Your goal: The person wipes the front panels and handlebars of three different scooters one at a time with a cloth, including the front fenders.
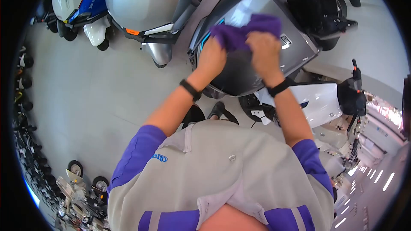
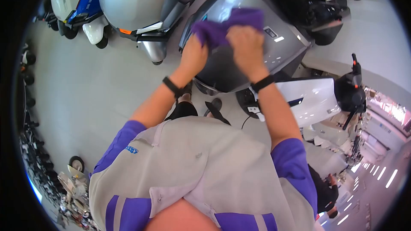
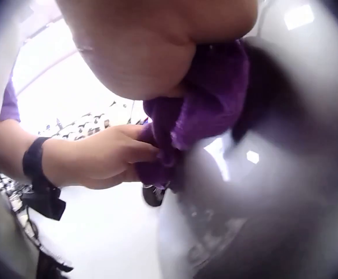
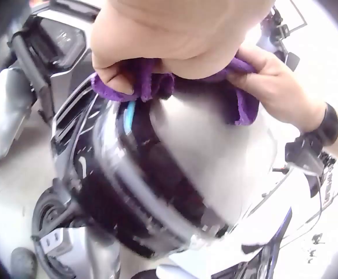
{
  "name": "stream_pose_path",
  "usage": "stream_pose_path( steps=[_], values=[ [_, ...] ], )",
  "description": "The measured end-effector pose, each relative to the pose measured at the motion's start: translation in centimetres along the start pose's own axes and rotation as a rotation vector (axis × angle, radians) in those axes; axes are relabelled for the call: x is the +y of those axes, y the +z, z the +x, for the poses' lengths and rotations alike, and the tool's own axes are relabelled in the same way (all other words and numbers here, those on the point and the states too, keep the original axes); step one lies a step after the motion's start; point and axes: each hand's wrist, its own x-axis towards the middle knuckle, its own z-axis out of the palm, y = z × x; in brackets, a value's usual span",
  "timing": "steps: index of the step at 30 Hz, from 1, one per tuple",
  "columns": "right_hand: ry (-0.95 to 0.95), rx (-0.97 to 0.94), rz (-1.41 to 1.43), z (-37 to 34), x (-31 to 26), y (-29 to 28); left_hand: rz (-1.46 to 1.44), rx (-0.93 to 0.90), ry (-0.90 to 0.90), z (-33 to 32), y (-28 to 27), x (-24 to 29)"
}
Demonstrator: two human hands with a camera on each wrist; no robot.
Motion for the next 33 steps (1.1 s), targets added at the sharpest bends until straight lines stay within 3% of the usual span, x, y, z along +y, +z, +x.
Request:
stream_pose_path(
  steps=[3, 5, 7, 9, 11, 13, 16, 19, 20, 22, 24, 27, 29, 33],
  values=[
    [0.148, 0.257, -0.112, 2.5, 2.8, -1.4, 0.072, 0.049, 0.242, 5.5, 1.1, 2.9],
    [0.172, 0.339, -0.128, 2.8, 2.2, -0.5, 0.117, 0.082, 0.253, 6.2, 1.7, 2.0],
    [0.203, 0.283, -0.077, 0.9, 0.0, 1.4, 0.193, 0.133, 0.231, 3.8, 2.3, -0.5],
    [0.155, 0.085, 0.028, -2.8, -2.8, 3.6, 0.206, 0.022, 0.024, -1.0, 2.1, -3.2],
    [0.006, -0.22, 0.128, -8.1, -5.3, 6.0, 0.223, 0.071, 0.107, -6.3, 2.0, -4.2],
    [-0.14, -0.149, 0.224, -13.1, -6.6, 7.1, 0.271, -0.03, -0.092, -12.4, 3.2, -4.5],
    [-0.208, -0.203, 0.277, -18.1, -5.1, 6.7, 0.297, -0.215, -0.296, -19.1, 6.6, -2.3],
    [-0.326, -0.274, 0.263, -20.2, -0.8, 3.9, 0.211, -0.396, -0.481, -19.6, 9.6, 2.4],
    [-0.313, -0.333, 0.166, -20.3, 0.9, 2.5, 0.225, -0.321, -0.427, -19.1, 11.0, 3.4],
    [-0.24, -0.124, 0.078, -18.8, 4.9, -1.1, 0.214, -0.076, -0.152, -15.6, 13.0, 7.7],
    [-0.076, 0.041, 0.092, -16.3, 8.9, -5.1, 0.133, 0.035, 0.064, -9.9, 14.1, 12.6],
    [0.196, 0.39, 0.193, -13.9, 13.0, -7.4, 0.253, 0.145, 0.103, -3.9, 16.4, 16.7],
    [0.288, 0.455, 0.269, -14.1, 12.9, -7.2, 0.327, 0.236, 0.138, -2.5, 17.6, 18.2],
    [0.46, 0.415, 0.443, -20.6, 8.2, -2.3, 0.537, 0.064, 0.214, -9.9, 19.9, 14.9]
  ],
)
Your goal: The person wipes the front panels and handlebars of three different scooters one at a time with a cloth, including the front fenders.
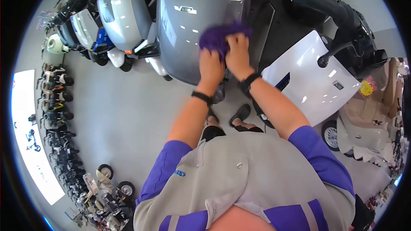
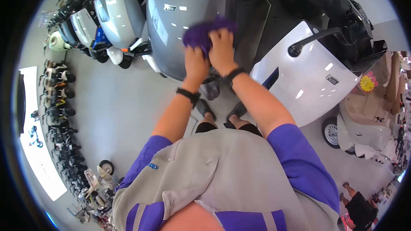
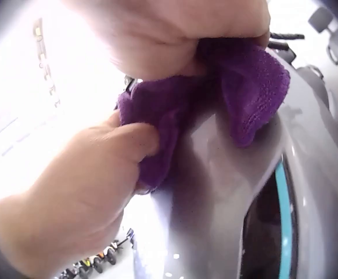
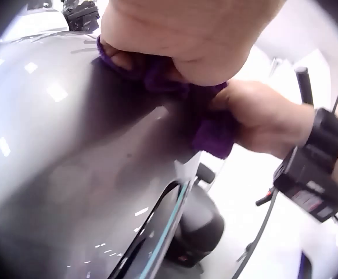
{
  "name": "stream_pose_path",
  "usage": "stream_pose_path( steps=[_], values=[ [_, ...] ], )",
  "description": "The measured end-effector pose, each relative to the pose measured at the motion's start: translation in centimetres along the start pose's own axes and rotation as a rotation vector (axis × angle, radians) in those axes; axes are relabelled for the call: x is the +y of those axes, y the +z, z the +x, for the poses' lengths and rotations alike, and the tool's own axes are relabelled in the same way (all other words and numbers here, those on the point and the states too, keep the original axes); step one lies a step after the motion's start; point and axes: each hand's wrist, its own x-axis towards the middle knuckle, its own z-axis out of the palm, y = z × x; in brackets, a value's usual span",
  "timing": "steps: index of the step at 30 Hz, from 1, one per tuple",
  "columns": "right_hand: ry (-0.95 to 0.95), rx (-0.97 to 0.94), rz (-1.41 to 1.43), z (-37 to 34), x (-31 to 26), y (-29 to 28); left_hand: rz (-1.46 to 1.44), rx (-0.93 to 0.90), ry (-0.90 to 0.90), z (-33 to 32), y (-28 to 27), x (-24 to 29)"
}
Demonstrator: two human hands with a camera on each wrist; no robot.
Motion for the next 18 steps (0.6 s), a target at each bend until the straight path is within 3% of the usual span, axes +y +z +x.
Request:
stream_pose_path(
  steps=[2, 3, 4, 5, 6, 8, 9, 10, 12, 13, 16, 17, 18],
  values=[
    [0.132, -0.114, 0.018, -7.5, 1.5, 2.0, 0.137, -0.407, 0.016, -7.6, 1.4, -2.3],
    [0.249, -0.248, 0.028, -11.3, 2.5, 2.9, 0.202, -0.493, 0.109, -10.8, 1.3, -3.8],
    [0.378, -0.502, 0.073, -13.9, 4.0, 3.6, 0.191, -0.586, 0.154, -13.1, 1.0, -5.5],
    [0.441, -0.599, 0.209, -15.7, 5.7, 4.2, 0.201, -0.62, 0.148, -13.2, 0.3, -6.3],
    [0.484, -0.544, 0.248, -15.2, 6.2, 3.9, 0.21, -0.652, 0.141, -12.9, -0.3, -6.9],
    [0.576, -0.455, 0.322, -12.2, 6.8, 2.8, 0.166, -0.616, 0.131, -8.8, -2.3, -6.3],
    [0.485, -0.276, 0.341, -9.5, 6.8, 1.9, 0.137, -0.593, 0.122, -5.9, -3.0, -5.3],
    [0.391, -0.098, 0.351, -6.0, 6.8, 0.3, 0.117, -0.481, 0.125, -3.5, -3.3, -4.2],
    [0.436, 0.121, 0.453, 0.2, 5.4, -3.3, 0.039, -0.277, 0.082, 2.2, -4.0, -0.3],
    [0.317, 0.182, 0.39, 2.3, 5.6, -4.7, -0.013, -0.189, 0.034, 4.7, -4.4, 1.9],
    [0.298, 0.372, 0.22, 5.0, 6.1, -4.7, -0.03, -0.045, 0.047, 8.5, -3.5, 4.6],
    [0.326, 0.295, 0.152, 3.9, 7.6, -2.6, 0.048, -0.029, 0.11, 8.1, -2.9, 4.7],
    [0.479, 0.144, 0.113, 1.2, 8.8, 0.5, 0.125, -0.012, 0.173, 6.9, -1.9, 4.2]
  ],
)
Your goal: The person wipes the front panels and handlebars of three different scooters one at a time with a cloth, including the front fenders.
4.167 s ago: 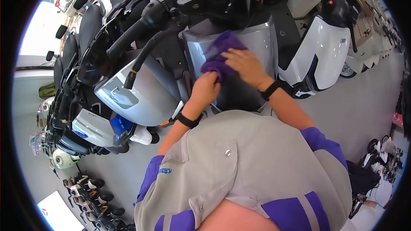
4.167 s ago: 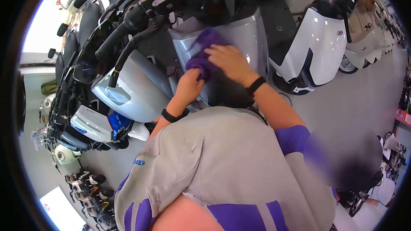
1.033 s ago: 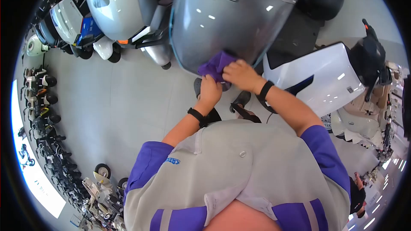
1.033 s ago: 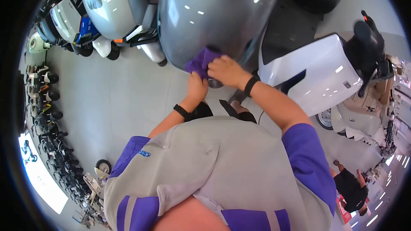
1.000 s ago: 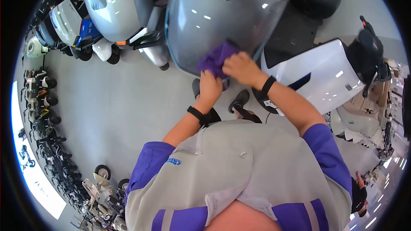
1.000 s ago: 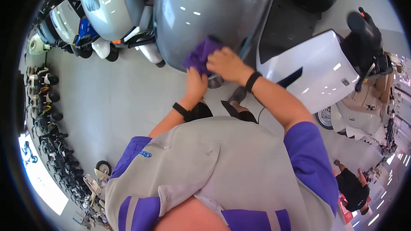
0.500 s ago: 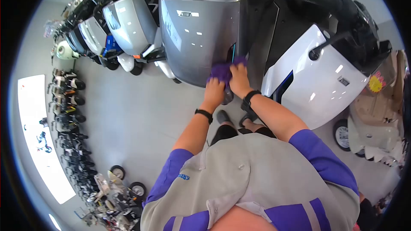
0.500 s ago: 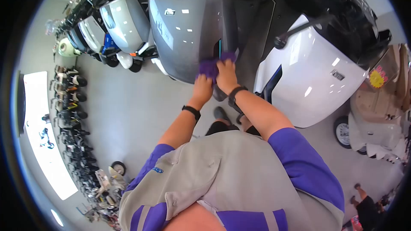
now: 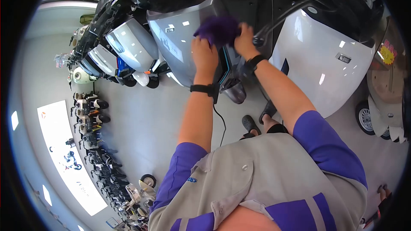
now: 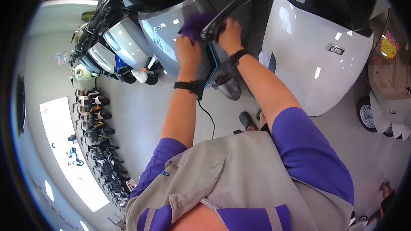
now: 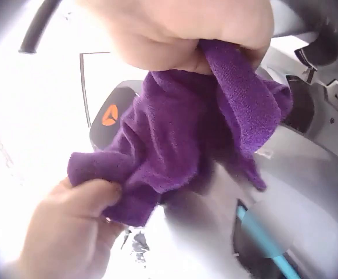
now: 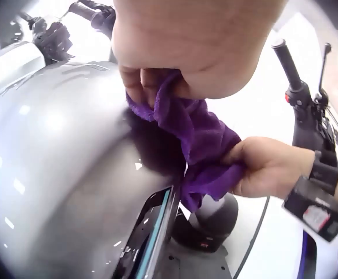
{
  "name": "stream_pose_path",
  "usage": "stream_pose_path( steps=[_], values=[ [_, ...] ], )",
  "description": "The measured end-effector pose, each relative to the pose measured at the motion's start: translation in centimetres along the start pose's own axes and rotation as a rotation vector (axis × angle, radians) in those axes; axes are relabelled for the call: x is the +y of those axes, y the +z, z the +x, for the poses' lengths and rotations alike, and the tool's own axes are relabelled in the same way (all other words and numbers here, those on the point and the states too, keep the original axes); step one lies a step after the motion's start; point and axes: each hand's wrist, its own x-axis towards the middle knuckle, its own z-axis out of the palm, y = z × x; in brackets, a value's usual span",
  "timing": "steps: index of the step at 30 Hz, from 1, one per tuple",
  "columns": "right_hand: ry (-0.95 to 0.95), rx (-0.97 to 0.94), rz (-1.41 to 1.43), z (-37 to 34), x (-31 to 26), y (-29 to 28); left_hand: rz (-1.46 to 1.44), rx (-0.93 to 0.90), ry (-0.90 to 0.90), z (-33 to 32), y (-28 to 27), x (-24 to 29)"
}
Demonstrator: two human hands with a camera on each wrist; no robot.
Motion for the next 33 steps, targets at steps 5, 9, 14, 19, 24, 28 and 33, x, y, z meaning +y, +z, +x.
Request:
stream_pose_path(
  steps=[5, 9, 14, 19, 24, 28, 33],
  values=[
    [0.282, -1.065, -0.128, -13.8, 3.6, -1.9, 0.133, -0.633, 0.064, -11.9, 3.3, -1.4],
    [0.285, -0.903, 0.154, -13.3, 0.7, -10.4, -0.36, -0.604, -0.575, -16.3, 3.3, -3.5],
    [-0.045, -0.573, 0.051, -6.1, -6.6, -25.0, -0.91, -0.259, -0.49, -2.9, -4.4, 7.7],
    [-0.365, 0.091, -0.322, -5.9, -10.3, -33.6, -0.707, -0.143, 0.234, 3.0, -2.1, 15.6],
    [-0.106, -0.03, -0.662, -10.7, -1.0, -29.7, -0.478, -0.436, 0.505, -3.6, 4.5, 19.6],
    [-0.136, -0.079, -0.576, -10.6, -1.6, -28.5, -0.604, -0.449, 0.354, -3.1, 5.4, 19.5],
    [-0.256, 0.089, -0.551, -1.5, -5.5, -28.9, -0.71, -0.259, 0.27, 6.4, 5.6, 19.8]
  ],
)
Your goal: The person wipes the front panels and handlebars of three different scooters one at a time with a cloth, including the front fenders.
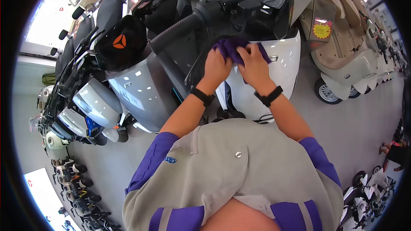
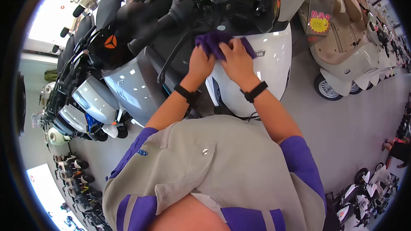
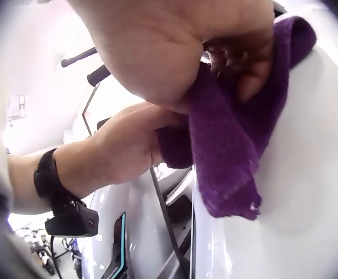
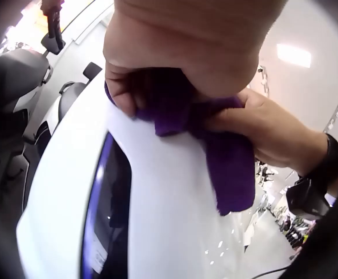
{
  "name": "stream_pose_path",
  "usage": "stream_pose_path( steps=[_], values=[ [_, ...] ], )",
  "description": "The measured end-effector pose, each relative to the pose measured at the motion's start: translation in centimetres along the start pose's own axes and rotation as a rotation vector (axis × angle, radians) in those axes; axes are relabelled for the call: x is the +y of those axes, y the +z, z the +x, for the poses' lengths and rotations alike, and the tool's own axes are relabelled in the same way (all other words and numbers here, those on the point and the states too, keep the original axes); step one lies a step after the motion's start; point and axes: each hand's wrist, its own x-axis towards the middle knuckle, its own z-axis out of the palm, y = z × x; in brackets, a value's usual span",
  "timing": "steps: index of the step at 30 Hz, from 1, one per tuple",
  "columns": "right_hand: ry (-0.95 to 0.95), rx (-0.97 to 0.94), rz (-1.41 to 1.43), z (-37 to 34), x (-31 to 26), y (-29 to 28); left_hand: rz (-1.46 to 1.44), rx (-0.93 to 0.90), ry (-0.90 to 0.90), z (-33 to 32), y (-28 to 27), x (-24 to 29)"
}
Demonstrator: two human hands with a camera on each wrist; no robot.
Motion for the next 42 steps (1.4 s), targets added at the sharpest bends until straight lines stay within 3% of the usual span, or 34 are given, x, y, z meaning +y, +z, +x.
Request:
stream_pose_path(
  steps=[4, 7, 8, 10, 13, 16, 19, 24, 27, 30, 35, 38, 40, 41, 42],
  values=[
    [0.009, 0.086, -0.042, 2.5, -1.1, 1.3, 0.037, -0.042, 0.149, 2.5, -0.8, -0.9],
    [-0.081, 0.036, -0.034, 0.4, -0.3, 1.8, -0.006, -0.114, 0.213, -0.4, -0.5, -1.2],
    [-0.092, -0.017, -0.017, -1.1, -0.2, 2.0, -0.009, -0.063, 0.257, -2.7, 0.9, -2.9],
    [-0.128, -0.126, -0.013, -5.0, -0.2, 2.8, 0.053, -0.225, 0.27, -7.5, 2.2, -5.9],
    [-0.241, -0.263, -0.026, -9.6, 1.2, 3.7, 0.046, -0.449, 0.07, -12.4, 2.2, -5.7],
    [-0.367, -0.339, 0.058, -10.0, 2.9, 2.4, 0.063, -0.552, 0.181, -12.1, 1.4, -4.5],
    [-0.322, -0.231, 0.062, -7.8, 5.4, -0.2, 0.046, -0.305, 0.342, -7.7, 0.5, 0.1],
    [-0.054, -0.023, 0.165, -4.3, 9.7, -6.7, 0.081, -0.021, 0.3, 1.3, 4.2, 8.6],
    [-0.068, -0.006, 0.236, -5.9, 13.9, -7.6, 0.247, 0.118, 0.178, -0.1, 9.7, 10.1],
    [-0.083, -0.113, 0.228, -11.8, 16.8, -6.4, 0.308, 0.019, 0.354, -6.1, 13.9, 11.2],
    [-0.107, -0.326, 0.303, -19.2, 17.4, -6.1, 0.387, -0.302, 0.271, -14.9, 15.5, 10.4],
    [-0.225, -0.35, 0.3, -17.2, 18.8, -6.9, 0.418, -0.317, 0.204, -14.0, 15.1, 11.1],
    [-0.293, -0.316, 0.246, -13.8, 19.7, -7.4, 0.438, -0.124, 0.22, -10.0, 15.4, 11.6],
    [-0.304, -0.25, 0.221, -11.3, 20.0, -7.9, 0.447, -0.033, 0.218, -7.8, 15.3, 12.0],
    [-0.358, -0.088, 0.225, -9.2, 20.8, -7.5, 0.394, 0.004, 0.081, -5.4, 15.2, 13.4]
  ],
)
